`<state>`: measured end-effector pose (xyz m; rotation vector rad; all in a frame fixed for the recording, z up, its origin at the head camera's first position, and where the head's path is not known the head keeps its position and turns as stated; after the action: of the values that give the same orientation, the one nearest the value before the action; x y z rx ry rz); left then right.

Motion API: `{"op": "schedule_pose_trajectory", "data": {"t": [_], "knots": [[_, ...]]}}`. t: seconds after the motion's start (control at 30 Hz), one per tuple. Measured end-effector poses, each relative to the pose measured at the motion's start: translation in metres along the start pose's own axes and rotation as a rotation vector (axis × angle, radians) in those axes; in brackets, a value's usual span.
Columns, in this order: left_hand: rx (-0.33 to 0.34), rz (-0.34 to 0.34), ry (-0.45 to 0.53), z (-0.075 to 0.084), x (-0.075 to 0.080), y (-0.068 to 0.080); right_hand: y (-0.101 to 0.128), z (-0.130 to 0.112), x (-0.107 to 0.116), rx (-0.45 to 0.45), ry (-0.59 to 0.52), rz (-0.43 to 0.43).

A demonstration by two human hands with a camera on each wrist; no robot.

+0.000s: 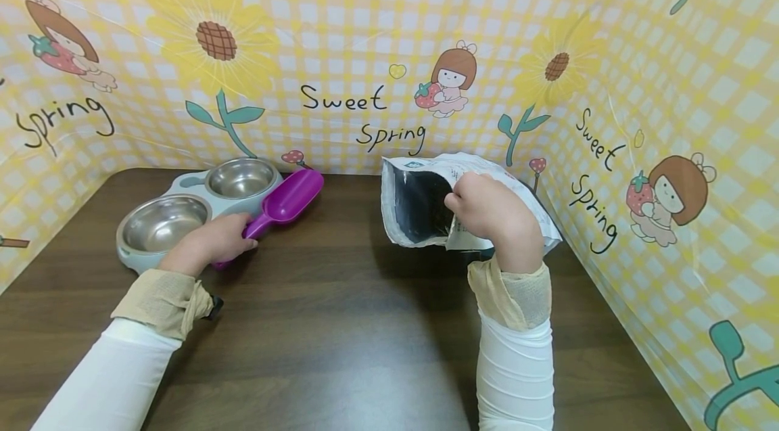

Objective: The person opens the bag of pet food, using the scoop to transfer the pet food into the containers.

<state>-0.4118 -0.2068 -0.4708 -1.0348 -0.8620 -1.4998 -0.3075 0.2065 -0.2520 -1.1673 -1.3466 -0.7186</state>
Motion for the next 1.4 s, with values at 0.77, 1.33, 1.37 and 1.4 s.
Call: {"op": "schedule_pose_trajectory", "data": {"t": [0.77, 1.33, 1.37, 1.4], "knots": [[-0.032, 0.072, 0.043, 0.010, 0.007, -0.003, -0.001, 0.000, -0.002, 0.007, -0.007, -0.010], [-0.106, 0.170, 0.079, 0.093, 0.090, 0.056, -0.001, 0.001, -0.003, -0.005, -0.004, -0.025], [-0.111, 0.178, 0.079, 0.096, 0.092, 0.057, -0.001, 0.001, -0.003, -0.007, -0.003, -0.026], [-0.116, 0.184, 0.081, 0.099, 0.095, 0.059, -0.001, 0.001, -0.003, -0.007, -0.002, -0.026]]}}
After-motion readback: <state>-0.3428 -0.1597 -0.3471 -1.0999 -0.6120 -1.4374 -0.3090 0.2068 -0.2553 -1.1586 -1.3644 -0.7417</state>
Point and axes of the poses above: each hand's wrist, its own y-axis away from the middle knuckle, its own x-axis out of the back of the hand, z = x × y, the point moved 8 cm from there along -y, towards the middle knuckle, and after that the axes turned 11 degrees about z, right-handed, at the moved point
